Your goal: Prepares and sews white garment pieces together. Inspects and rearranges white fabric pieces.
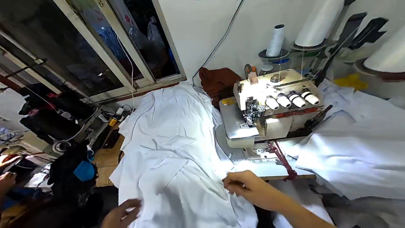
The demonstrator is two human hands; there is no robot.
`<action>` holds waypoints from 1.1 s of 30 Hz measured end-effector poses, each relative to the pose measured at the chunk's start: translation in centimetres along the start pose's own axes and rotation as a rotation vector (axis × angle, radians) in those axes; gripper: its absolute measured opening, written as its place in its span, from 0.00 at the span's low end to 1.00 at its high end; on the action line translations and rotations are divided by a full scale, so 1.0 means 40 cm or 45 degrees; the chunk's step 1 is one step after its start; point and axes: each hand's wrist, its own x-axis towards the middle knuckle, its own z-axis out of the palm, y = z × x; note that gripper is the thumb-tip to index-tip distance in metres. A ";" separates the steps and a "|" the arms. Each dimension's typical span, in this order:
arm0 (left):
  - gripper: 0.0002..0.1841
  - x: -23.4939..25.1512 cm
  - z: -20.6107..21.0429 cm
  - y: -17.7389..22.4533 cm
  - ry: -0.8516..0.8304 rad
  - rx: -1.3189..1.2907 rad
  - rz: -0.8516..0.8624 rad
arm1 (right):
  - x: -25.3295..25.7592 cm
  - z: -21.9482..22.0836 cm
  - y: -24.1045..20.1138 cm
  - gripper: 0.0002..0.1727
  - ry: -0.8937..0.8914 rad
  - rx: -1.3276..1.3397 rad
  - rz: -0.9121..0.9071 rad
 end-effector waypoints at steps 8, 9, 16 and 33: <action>0.11 0.337 0.184 0.094 0.262 0.169 0.262 | 0.172 0.099 0.081 0.12 0.359 -0.397 0.050; 0.11 0.331 0.177 0.087 0.272 0.182 0.226 | 0.200 0.093 0.082 0.13 0.345 -0.405 0.040; 0.10 0.242 0.170 -0.080 0.681 -0.129 -0.040 | 0.481 0.102 0.091 0.11 0.399 -0.504 -0.365; 0.09 0.244 0.177 -0.048 0.695 -1.286 0.296 | 0.663 0.094 0.182 0.11 0.625 0.232 -0.005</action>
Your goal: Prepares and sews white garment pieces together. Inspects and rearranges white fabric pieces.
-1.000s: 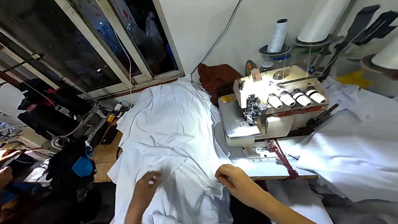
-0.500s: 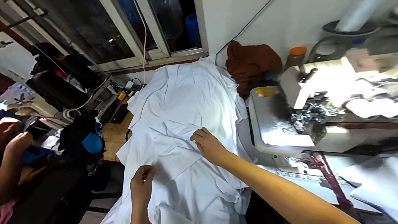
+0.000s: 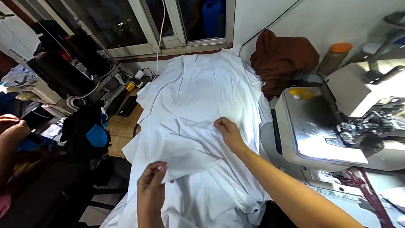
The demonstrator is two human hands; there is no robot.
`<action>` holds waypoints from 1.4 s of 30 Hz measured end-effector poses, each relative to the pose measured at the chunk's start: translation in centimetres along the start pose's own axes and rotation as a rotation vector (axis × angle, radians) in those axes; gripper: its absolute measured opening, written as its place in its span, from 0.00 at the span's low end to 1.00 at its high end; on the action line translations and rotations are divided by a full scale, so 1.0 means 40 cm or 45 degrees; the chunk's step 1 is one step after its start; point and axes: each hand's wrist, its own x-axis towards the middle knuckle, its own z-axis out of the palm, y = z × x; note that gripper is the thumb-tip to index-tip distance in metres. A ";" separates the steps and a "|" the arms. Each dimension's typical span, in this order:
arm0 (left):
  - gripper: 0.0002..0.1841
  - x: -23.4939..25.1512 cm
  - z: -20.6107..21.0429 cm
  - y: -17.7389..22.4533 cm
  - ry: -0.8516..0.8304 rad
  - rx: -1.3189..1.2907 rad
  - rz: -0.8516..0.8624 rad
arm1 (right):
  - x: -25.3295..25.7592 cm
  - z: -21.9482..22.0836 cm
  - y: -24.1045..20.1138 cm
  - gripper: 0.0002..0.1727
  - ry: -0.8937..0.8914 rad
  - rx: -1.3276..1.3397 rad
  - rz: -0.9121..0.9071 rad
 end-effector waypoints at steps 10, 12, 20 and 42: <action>0.17 0.356 0.362 -0.037 -0.711 0.261 -0.063 | 0.067 -0.117 -0.016 0.11 0.336 0.744 0.402; 0.15 0.384 0.393 -0.093 -0.657 0.323 -0.171 | 0.071 -0.122 0.005 0.13 0.247 0.655 0.455; 0.04 0.384 0.407 -0.114 -0.532 0.790 0.290 | 0.090 -0.116 0.005 0.05 0.247 0.385 0.357; 0.05 0.310 0.371 0.237 -0.512 0.402 0.445 | -0.289 -0.065 -0.148 0.12 -0.370 -0.094 -0.150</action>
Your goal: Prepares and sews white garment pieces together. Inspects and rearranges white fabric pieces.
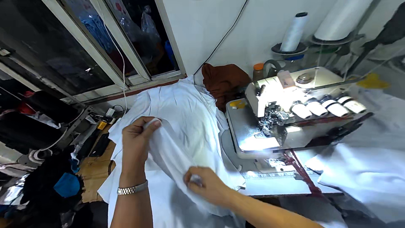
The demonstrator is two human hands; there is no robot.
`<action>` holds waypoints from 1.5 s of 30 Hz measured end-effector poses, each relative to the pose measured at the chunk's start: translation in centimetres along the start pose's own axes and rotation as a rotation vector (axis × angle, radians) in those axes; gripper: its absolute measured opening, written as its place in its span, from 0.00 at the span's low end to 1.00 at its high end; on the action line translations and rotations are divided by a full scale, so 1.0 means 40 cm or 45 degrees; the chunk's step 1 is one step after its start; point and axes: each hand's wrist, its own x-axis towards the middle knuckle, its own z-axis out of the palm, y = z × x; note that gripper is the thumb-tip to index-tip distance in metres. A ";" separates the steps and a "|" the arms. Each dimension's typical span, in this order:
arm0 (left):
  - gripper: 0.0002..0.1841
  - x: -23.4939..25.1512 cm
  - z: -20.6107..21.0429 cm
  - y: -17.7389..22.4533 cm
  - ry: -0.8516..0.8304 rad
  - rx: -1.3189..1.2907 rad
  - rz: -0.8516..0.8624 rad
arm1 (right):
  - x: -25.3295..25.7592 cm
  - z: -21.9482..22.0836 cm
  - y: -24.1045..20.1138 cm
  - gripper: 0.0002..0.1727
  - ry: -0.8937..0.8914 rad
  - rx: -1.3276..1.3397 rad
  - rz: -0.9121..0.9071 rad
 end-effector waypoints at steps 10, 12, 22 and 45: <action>0.06 -0.112 0.266 0.024 -0.226 -0.373 -0.054 | -0.384 -0.256 -0.023 0.10 -0.100 -0.021 0.111; 0.06 -0.151 0.310 0.019 -0.273 -0.345 -0.063 | -0.377 -0.258 -0.006 0.14 0.188 -0.223 0.159; 0.06 -0.228 0.347 0.057 -0.211 -0.291 -0.003 | -0.175 -0.143 0.024 0.04 0.897 -0.313 -0.307; 0.18 -0.333 0.644 0.061 -0.188 0.967 0.502 | -0.508 -0.201 0.105 0.19 0.584 0.128 0.036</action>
